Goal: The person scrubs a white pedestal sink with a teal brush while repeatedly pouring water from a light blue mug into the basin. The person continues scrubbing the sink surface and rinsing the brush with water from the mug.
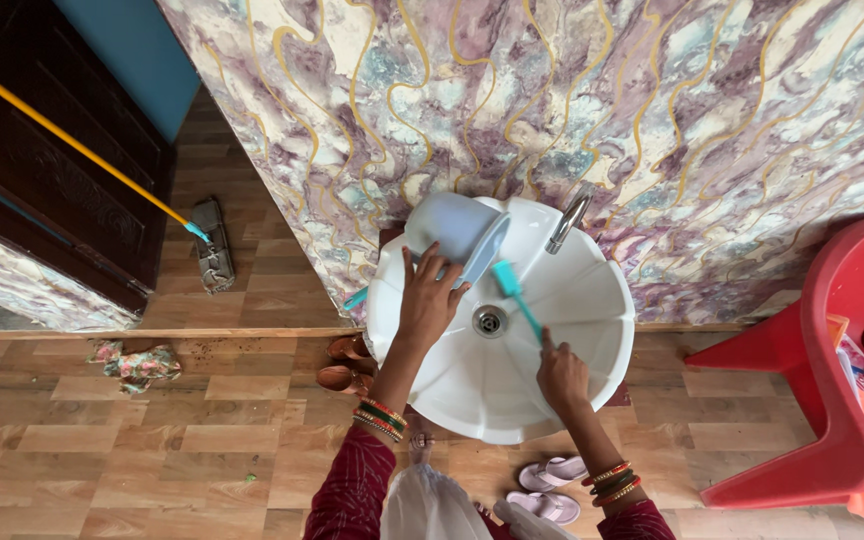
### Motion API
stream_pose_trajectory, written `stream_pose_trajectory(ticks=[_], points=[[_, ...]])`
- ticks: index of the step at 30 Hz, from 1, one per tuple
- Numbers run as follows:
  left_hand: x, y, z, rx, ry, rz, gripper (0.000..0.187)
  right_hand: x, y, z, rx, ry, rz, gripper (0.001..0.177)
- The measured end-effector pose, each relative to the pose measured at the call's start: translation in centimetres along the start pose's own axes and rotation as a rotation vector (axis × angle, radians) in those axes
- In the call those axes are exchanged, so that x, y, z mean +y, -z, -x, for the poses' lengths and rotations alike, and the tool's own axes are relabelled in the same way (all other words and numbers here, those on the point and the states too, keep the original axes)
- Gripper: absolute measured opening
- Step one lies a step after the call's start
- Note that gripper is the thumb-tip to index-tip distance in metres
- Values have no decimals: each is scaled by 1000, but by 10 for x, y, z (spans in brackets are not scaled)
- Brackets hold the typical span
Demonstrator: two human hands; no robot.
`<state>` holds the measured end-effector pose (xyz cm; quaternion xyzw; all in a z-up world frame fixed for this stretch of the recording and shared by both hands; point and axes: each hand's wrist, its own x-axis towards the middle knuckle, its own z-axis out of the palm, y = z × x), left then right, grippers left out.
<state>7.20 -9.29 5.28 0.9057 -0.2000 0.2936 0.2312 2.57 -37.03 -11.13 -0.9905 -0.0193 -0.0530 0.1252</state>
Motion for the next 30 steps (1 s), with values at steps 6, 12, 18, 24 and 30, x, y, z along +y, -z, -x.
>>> stream_pose_trajectory(ticks=[6, 12, 18, 24, 30], points=[[6, -11, -9, -14, -54, -4, 23, -7, 6, 6, -122, 222, -186, 52], [-2, -13, -16, 131, 39, 168, 28, -7, 7, 7, -120, 113, -97, 51], [-14, 4, -10, 156, 101, 437, 26, -1, 4, 5, 8, -107, 116, 55], [-21, 12, -1, 121, 179, 559, 28, -2, 10, 8, -33, 0, 32, 51], [-17, 21, 1, 112, 195, 617, 29, 1, 11, 3, -145, 60, -1, 52]])
